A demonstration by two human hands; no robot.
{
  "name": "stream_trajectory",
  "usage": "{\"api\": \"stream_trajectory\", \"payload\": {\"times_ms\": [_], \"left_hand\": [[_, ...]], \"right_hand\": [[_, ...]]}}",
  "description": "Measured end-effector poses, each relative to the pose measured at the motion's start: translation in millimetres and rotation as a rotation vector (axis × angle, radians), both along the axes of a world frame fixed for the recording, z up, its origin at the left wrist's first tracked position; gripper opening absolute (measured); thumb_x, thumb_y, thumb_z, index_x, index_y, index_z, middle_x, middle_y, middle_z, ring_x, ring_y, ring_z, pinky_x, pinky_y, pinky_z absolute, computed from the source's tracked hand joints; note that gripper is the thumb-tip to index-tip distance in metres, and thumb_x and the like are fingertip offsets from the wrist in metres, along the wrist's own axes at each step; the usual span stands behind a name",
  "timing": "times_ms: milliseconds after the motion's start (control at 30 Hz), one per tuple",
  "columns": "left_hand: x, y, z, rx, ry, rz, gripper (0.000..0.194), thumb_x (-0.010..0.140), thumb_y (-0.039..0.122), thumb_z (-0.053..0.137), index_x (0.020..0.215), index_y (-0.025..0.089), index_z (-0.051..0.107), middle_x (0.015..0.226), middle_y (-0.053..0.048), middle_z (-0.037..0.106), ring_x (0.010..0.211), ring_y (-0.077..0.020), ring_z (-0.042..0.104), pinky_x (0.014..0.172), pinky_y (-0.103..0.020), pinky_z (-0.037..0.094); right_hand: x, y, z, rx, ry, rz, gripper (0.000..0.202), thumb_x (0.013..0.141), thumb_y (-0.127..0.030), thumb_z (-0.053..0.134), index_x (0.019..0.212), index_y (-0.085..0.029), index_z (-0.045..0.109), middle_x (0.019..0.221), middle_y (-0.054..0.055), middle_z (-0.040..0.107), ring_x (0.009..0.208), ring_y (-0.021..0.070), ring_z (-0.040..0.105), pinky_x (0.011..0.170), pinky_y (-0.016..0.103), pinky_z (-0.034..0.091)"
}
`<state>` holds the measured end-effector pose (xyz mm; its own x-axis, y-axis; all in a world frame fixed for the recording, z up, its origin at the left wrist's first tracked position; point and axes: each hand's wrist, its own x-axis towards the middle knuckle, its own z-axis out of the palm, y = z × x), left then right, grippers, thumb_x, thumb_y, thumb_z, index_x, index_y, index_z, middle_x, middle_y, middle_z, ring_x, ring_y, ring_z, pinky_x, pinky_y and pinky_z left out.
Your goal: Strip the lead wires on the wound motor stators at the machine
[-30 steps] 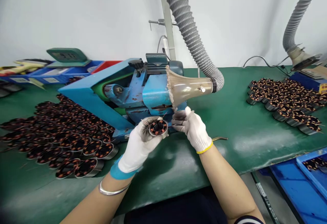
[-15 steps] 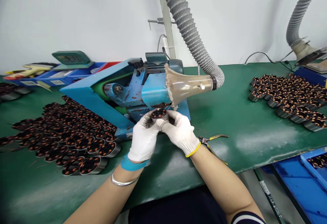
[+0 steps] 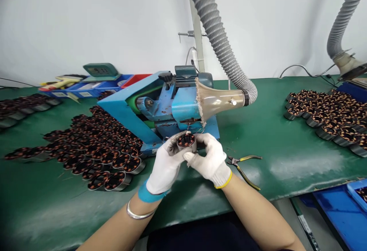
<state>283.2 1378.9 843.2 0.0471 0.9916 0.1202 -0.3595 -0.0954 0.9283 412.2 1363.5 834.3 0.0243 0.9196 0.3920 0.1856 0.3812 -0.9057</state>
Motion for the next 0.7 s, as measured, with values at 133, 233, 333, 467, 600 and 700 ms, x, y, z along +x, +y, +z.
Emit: {"api": "stream_trajectory", "payload": {"times_ms": [133,233,333,467,600,700], "left_hand": [[-3.7,-5.3,-0.9,0.048,-0.145,-0.046,0.022,0.070,0.034,0.076,0.083,0.018,0.070,0.068,0.000,0.063,0.065,-0.0141,0.058,0.064,-0.027,0.051],[-1.8,-1.8,-1.8,0.009,-0.184,-0.037,0.026,0.066,0.031,0.078,0.087,0.018,0.070,0.068,0.000,0.064,0.064,-0.0140,0.057,0.065,-0.028,0.051],[-2.2,2.1,1.2,-0.147,-0.321,-0.034,0.028,0.063,0.029,0.075,0.087,0.017,0.070,0.077,-0.003,0.069,0.069,-0.0170,0.062,0.063,-0.029,0.053],[-14.6,-0.9,10.0,-0.412,-0.571,-0.176,0.035,0.070,0.036,0.062,0.093,0.012,0.070,0.084,-0.009,0.070,0.066,-0.0172,0.062,0.061,-0.031,0.055],[-46.4,-25.6,2.9,-0.384,-0.561,-0.153,0.038,0.067,0.042,0.071,0.093,0.014,0.069,0.083,-0.008,0.070,0.063,-0.0171,0.063,0.065,-0.035,0.056],[-86.1,-54.1,-19.2,-0.262,-0.279,0.011,0.048,0.049,0.029,0.087,0.090,0.018,0.065,0.087,-0.007,0.071,0.074,-0.0215,0.066,0.072,-0.037,0.054]], "right_hand": [[-3.3,-5.4,-3.1,0.141,-0.113,0.016,0.058,0.068,-0.049,0.074,0.115,-0.018,0.060,0.105,0.010,0.064,0.093,0.0241,0.063,0.083,0.040,0.053],[-5.2,-3.4,-5.6,0.149,-0.125,-0.005,0.057,0.072,-0.050,0.071,0.117,-0.018,0.058,0.106,0.011,0.064,0.093,0.0238,0.063,0.083,0.040,0.053],[-3.7,-0.9,-6.0,0.171,-0.128,-0.007,0.056,0.074,-0.050,0.070,0.118,-0.018,0.057,0.107,0.011,0.064,0.096,0.0243,0.064,0.085,0.040,0.054],[-1.6,-2.6,-1.2,0.214,-0.146,0.048,0.054,0.077,-0.052,0.068,0.118,-0.019,0.058,0.107,0.011,0.065,0.094,0.0237,0.065,0.083,0.038,0.055],[1.9,-19.1,-2.7,0.170,-0.328,0.078,0.049,0.081,-0.052,0.063,0.118,-0.020,0.058,0.109,0.012,0.066,0.099,0.0257,0.065,0.086,0.039,0.054],[12.4,-21.8,-19.3,0.067,-0.570,0.015,0.041,0.087,-0.047,0.057,0.121,-0.023,0.057,0.117,0.014,0.066,0.104,0.0285,0.065,0.090,0.042,0.053]]}}
